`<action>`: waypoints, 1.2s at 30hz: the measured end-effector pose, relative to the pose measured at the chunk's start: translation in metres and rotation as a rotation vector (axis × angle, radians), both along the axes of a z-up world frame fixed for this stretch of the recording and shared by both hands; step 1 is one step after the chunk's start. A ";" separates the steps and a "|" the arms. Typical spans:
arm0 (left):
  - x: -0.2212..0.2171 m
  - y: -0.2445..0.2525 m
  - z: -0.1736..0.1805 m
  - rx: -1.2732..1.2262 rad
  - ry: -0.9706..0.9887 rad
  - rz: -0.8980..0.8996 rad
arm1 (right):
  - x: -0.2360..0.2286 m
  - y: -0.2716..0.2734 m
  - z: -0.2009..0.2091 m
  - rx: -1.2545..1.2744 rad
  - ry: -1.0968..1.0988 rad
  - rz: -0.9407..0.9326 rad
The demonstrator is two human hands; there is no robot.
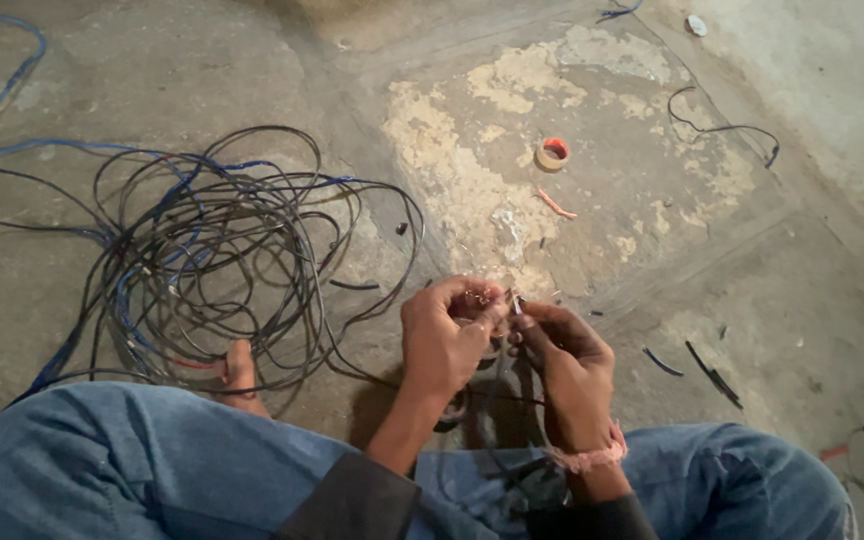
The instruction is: The person sits on the floor and uses pliers to strip the insulation from a black electrical wire. They then twist the exposed copper strands together by hand.
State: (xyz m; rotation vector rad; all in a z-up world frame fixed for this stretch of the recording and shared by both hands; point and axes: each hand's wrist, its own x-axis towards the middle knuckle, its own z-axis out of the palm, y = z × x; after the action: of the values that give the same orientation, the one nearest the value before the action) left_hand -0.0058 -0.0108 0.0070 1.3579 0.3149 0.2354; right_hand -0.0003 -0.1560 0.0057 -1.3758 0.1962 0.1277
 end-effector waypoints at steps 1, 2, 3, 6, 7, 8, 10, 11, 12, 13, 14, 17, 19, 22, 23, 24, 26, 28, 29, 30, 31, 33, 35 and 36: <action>-0.001 0.000 -0.001 0.034 0.004 0.009 | 0.000 0.001 -0.001 -0.008 0.009 0.001; -0.001 0.001 0.000 0.069 0.005 0.022 | 0.001 0.002 -0.001 -0.015 0.016 0.006; -0.001 0.001 0.001 0.105 0.006 0.035 | 0.002 0.001 0.000 -0.017 0.014 0.004; -0.002 0.000 0.010 0.081 0.027 0.058 | 0.002 0.001 0.004 0.010 0.031 -0.005; -0.002 0.000 0.014 0.072 -0.001 0.041 | 0.003 0.000 0.005 0.037 0.051 -0.015; -0.003 0.001 0.016 0.061 -0.028 0.020 | 0.002 -0.002 0.006 0.063 0.072 -0.028; -0.004 0.001 0.019 0.062 -0.028 -0.023 | 0.002 -0.002 0.006 0.062 0.060 -0.016; -0.004 0.001 0.020 0.073 -0.001 -0.045 | 0.001 -0.001 0.005 0.062 0.055 -0.008; -0.004 0.000 0.020 0.083 0.024 -0.066 | 0.002 -0.001 0.005 0.068 0.063 -0.006; -0.004 0.000 0.019 0.083 0.030 -0.068 | 0.002 -0.001 0.005 0.074 0.070 -0.004; -0.003 0.000 0.019 0.084 0.037 -0.070 | 0.002 -0.001 0.005 0.081 0.078 -0.001; 0.001 0.001 0.017 0.024 0.110 -0.059 | 0.005 -0.003 0.004 0.143 0.190 -0.076; 0.002 -0.001 0.015 -0.052 0.114 -0.051 | 0.004 -0.007 0.001 0.074 0.076 0.049; 0.000 -0.001 0.013 -0.119 0.041 -0.040 | 0.003 -0.005 -0.005 -0.029 -0.035 0.107; -0.001 -0.001 0.012 -0.102 0.025 -0.046 | 0.002 -0.004 -0.006 -0.064 -0.063 0.103; 0.000 -0.001 0.012 -0.086 0.007 -0.051 | 0.003 -0.004 -0.007 -0.048 -0.051 0.113; 0.002 -0.003 0.011 -0.237 0.134 -0.042 | 0.005 -0.003 -0.005 -0.018 -0.026 0.130; 0.003 -0.005 0.009 -0.307 0.172 -0.067 | 0.007 -0.003 -0.004 0.005 0.080 0.064; 0.002 -0.007 0.007 -0.301 0.147 -0.098 | 0.008 -0.004 -0.004 0.017 0.133 0.030; 0.000 -0.009 0.005 -0.295 0.120 -0.130 | 0.008 -0.005 -0.004 -0.019 0.072 0.056; -0.001 -0.012 0.003 -0.267 0.154 -0.122 | 0.007 -0.007 -0.004 -0.054 0.011 0.083; 0.000 -0.013 0.002 -0.200 0.216 -0.089 | 0.010 -0.006 -0.006 -0.032 -0.011 0.110; -0.001 -0.014 -0.002 -0.264 0.226 -0.065 | 0.010 -0.012 -0.010 0.065 0.071 0.095; 0.000 -0.017 -0.004 -0.300 0.229 -0.071 | 0.010 -0.015 -0.012 0.064 0.076 0.109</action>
State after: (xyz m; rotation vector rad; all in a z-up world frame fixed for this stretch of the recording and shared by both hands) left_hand -0.0057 -0.0281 0.0030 1.0969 0.4729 -0.0278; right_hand 0.0097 -0.1712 -0.0063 -1.3193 0.1787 0.2750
